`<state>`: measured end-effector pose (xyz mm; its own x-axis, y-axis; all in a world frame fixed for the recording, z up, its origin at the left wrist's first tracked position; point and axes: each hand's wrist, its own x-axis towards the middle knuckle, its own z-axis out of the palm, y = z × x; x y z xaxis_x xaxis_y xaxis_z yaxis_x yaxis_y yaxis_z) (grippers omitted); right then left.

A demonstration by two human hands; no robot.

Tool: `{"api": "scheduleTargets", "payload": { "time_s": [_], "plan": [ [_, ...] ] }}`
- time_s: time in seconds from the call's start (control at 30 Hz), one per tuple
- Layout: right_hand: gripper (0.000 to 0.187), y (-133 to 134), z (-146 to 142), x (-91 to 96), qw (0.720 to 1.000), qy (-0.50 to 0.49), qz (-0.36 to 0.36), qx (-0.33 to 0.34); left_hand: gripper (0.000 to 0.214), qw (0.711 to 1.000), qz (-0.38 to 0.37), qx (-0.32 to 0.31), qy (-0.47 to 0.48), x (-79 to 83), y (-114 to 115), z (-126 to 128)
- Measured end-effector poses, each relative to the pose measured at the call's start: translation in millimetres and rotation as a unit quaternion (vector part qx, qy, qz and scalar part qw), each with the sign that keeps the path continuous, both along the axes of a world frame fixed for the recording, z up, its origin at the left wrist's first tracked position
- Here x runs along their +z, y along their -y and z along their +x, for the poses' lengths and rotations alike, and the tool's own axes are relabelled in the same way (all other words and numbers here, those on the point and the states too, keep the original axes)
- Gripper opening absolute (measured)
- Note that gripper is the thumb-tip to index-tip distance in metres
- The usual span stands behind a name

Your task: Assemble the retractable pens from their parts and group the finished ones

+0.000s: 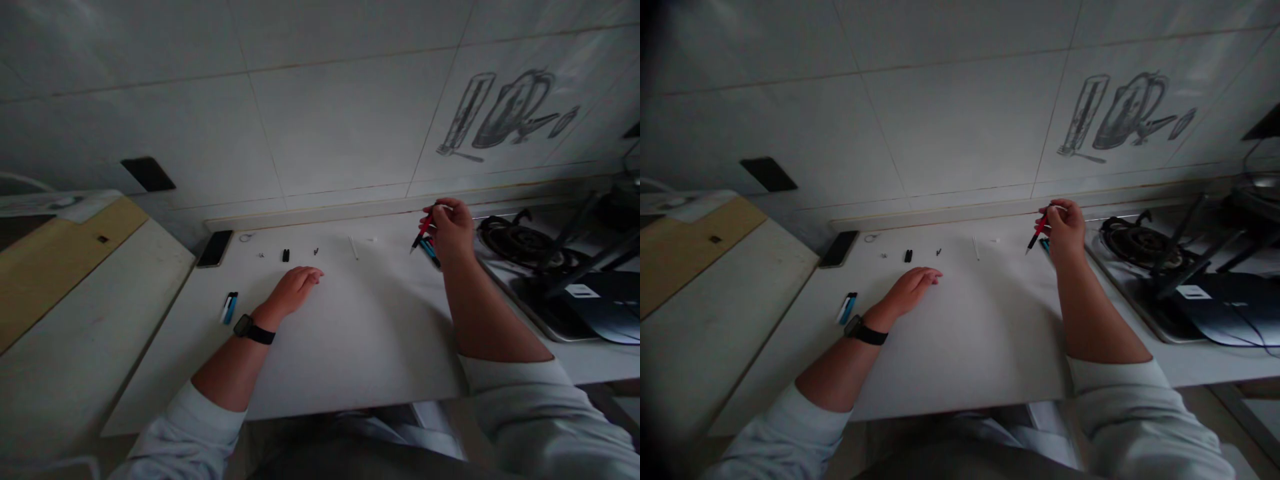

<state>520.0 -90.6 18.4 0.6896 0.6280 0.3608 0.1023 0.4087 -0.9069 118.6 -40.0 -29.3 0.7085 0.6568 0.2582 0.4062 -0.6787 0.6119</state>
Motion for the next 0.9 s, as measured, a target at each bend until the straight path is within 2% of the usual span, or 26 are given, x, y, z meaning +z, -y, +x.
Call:
{"api": "scheduleTargets", "payload": {
  "time_s": [0.17,0.43,0.63,0.7,0.77,0.83,0.9],
  "plan": [
    [0.028,4.4,13.1,-2.0,0.999,0.001,0.001,-0.038,0.045,1.0,-0.004,0.009,0.008,0.7,1.0,0.2],
    [0.029,5.2,15.1,-5.7,1.0,0.01,-0.029,-0.005,0.042,0.999,-0.025,0.024,0.021,-5.4,0.5,-2.2],
    [0.04,4.4,28.4,-9.8,0.998,0.031,-0.035,-0.032,0.044,0.998,-0.044,0.027,0.022,-6.5,-1.3,-5.4],
    [0.038,4.5,33.0,-13.1,0.996,0.039,-0.07,-0.026,0.044,0.998,-0.053,0.034,0.026,-5.0,-0.7,-6.0],
    [0.032,4.9,35.4,-17.8,0.985,0.083,-0.147,-0.02,0.045,0.997,-0.061,0.039,0.029,-4.0,-0.2,-6.5],
    [0.023,5.5,34.9,-23.4,0.952,0.176,-0.249,-0.023,0.045,0.997,-0.065,0.04,0.033,-3.8,-0.2,-6.9],
    [0.017,5.7,32.3,-28.8,0.896,0.286,-0.338,-0.034,0.046,0.997,-0.066,0.04,0.032,-4.1,-0.7,-7.3]
  ]
}}
